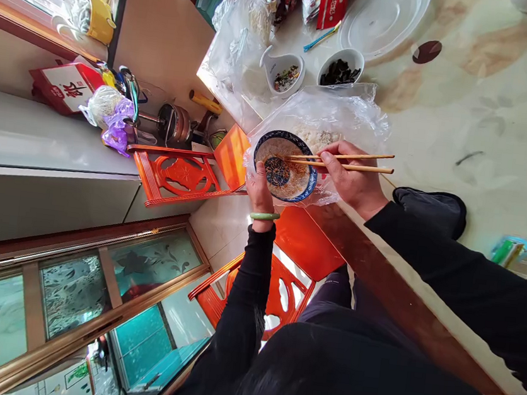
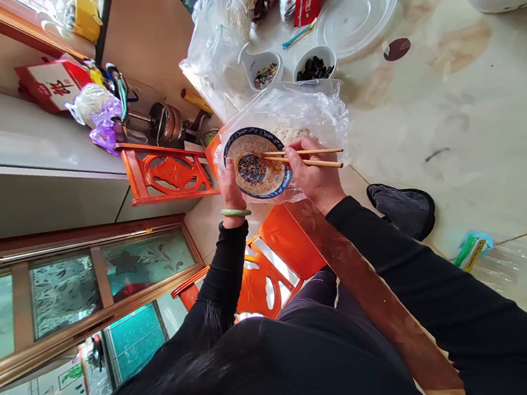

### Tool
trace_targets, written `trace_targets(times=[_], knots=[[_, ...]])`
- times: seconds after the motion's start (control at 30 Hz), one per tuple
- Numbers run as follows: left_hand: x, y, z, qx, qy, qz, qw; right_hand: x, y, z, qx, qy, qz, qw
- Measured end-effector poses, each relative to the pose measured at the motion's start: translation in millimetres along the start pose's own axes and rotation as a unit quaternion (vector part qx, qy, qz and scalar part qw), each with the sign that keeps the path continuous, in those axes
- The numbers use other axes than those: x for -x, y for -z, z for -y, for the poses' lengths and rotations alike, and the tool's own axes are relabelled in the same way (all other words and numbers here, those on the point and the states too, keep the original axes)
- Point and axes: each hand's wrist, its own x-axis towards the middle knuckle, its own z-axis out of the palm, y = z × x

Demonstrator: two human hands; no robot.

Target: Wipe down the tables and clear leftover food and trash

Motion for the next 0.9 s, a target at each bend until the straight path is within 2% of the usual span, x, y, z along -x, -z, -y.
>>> trace_targets(times=[0.1, 0.27, 0.43, 0.63, 0.8, 0.9], knots=[[1, -3.0, -2, -0.015, 0.009, 0.002, 1.0, 5, -1, 3, 0.014, 0.006, 0.015, 1.0], [0, -3.9, -1, 0.001, -0.003, -0.007, 1.0, 11, 2, 4, 0.117, 0.055, -0.031, 0.991], [1, -4.3, 0, 0.027, 0.0, -0.015, 1.0, 25, -14, 7, 0.042, 0.039, -0.01, 0.998], [2, -5.3, -1, 0.024, 0.017, -0.024, 0.999, 37, -15, -5, 0.124, 0.054, -0.069, 0.988], [4, -6.3, -1, 0.025, -0.006, -0.018, 1.0, 36, -18, -3, 0.106, 0.06, -0.04, 0.992], [4, -6.5, -2, 0.021, -0.004, -0.019, 1.0, 35, -14, -4, 0.12, 0.045, -0.072, 0.989]])
